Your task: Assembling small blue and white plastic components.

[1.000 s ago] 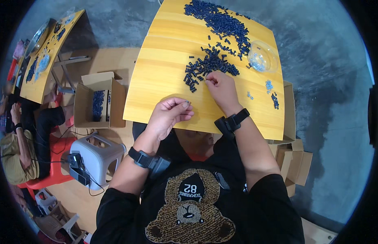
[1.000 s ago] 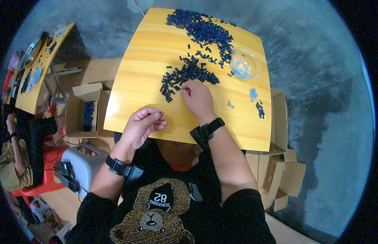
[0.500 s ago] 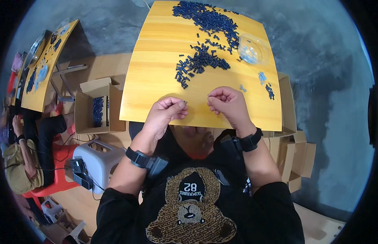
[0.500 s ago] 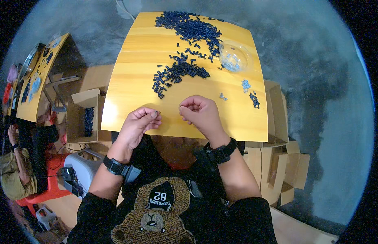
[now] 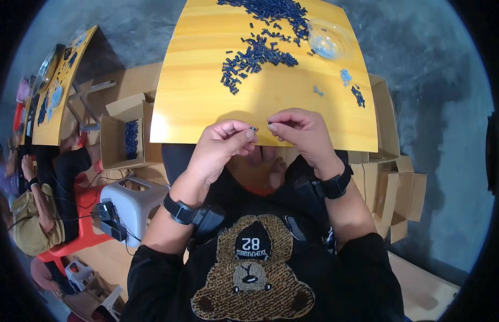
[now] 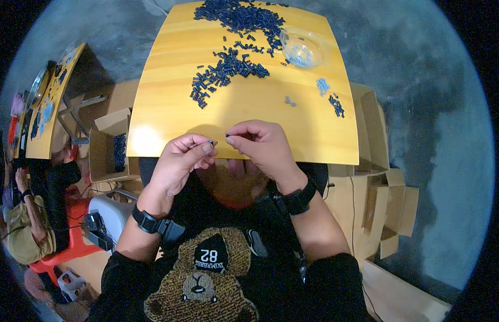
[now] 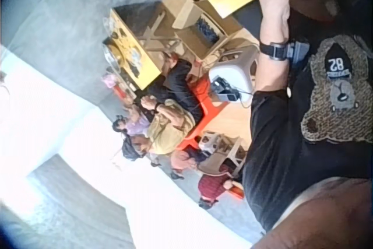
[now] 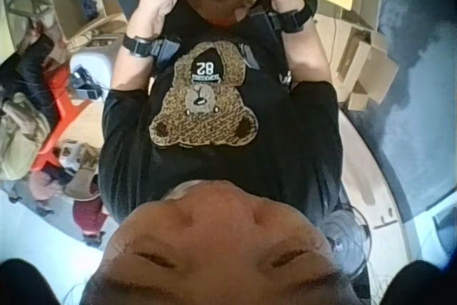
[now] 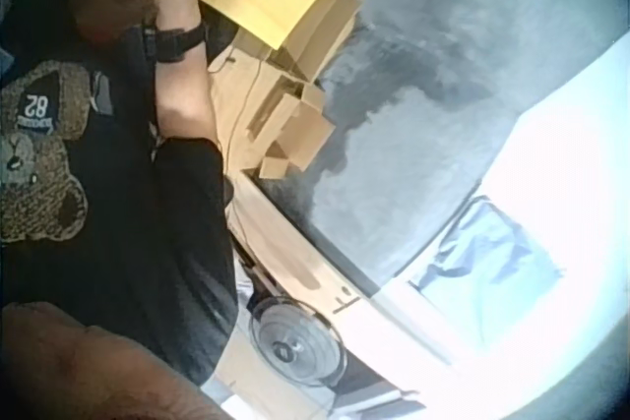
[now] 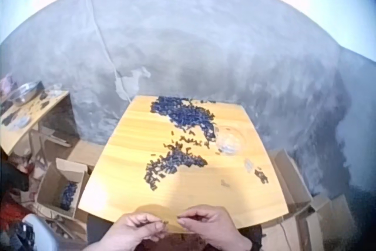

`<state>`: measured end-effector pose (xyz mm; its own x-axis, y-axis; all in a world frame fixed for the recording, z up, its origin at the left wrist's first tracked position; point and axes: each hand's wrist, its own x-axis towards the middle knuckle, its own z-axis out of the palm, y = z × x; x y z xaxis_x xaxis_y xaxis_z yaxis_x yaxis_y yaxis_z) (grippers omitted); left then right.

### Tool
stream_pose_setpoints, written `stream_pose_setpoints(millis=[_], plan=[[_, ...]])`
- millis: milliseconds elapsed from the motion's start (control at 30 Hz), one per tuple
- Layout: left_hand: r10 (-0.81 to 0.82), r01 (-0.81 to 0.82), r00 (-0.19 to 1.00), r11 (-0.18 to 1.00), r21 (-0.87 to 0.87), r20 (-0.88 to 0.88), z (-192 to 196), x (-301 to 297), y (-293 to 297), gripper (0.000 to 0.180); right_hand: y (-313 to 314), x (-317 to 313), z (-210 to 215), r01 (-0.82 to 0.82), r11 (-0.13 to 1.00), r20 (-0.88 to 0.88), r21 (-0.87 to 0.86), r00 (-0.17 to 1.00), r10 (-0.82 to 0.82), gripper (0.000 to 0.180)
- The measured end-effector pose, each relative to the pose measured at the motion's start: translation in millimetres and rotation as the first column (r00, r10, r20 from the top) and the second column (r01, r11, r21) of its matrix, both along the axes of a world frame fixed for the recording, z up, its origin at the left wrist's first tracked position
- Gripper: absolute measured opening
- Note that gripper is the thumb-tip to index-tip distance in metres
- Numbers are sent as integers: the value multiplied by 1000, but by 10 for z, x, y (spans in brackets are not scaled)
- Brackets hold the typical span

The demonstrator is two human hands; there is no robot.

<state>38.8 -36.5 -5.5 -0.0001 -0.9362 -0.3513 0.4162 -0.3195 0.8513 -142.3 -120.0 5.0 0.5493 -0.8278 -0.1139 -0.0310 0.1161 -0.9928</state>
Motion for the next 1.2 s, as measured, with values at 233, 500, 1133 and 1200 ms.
stream_pose_setpoints(millis=[233,500,1133,1200], plan=[[-33,32,999,999,8,15,14,-101,60,12,142,-104,11,-54,998,19,-32,998,55,11],[-49,50,998,999,-4,32,-7,-205,118,14,228,-183,50,-34,991,30,-129,999,38,10],[-76,86,988,994,-62,137,36,-293,249,15,396,-208,177,-84,812,-151,-578,988,-5,9],[-75,85,987,994,-63,141,50,-297,261,15,401,-199,168,-87,791,-147,-605,989,-3,9]])
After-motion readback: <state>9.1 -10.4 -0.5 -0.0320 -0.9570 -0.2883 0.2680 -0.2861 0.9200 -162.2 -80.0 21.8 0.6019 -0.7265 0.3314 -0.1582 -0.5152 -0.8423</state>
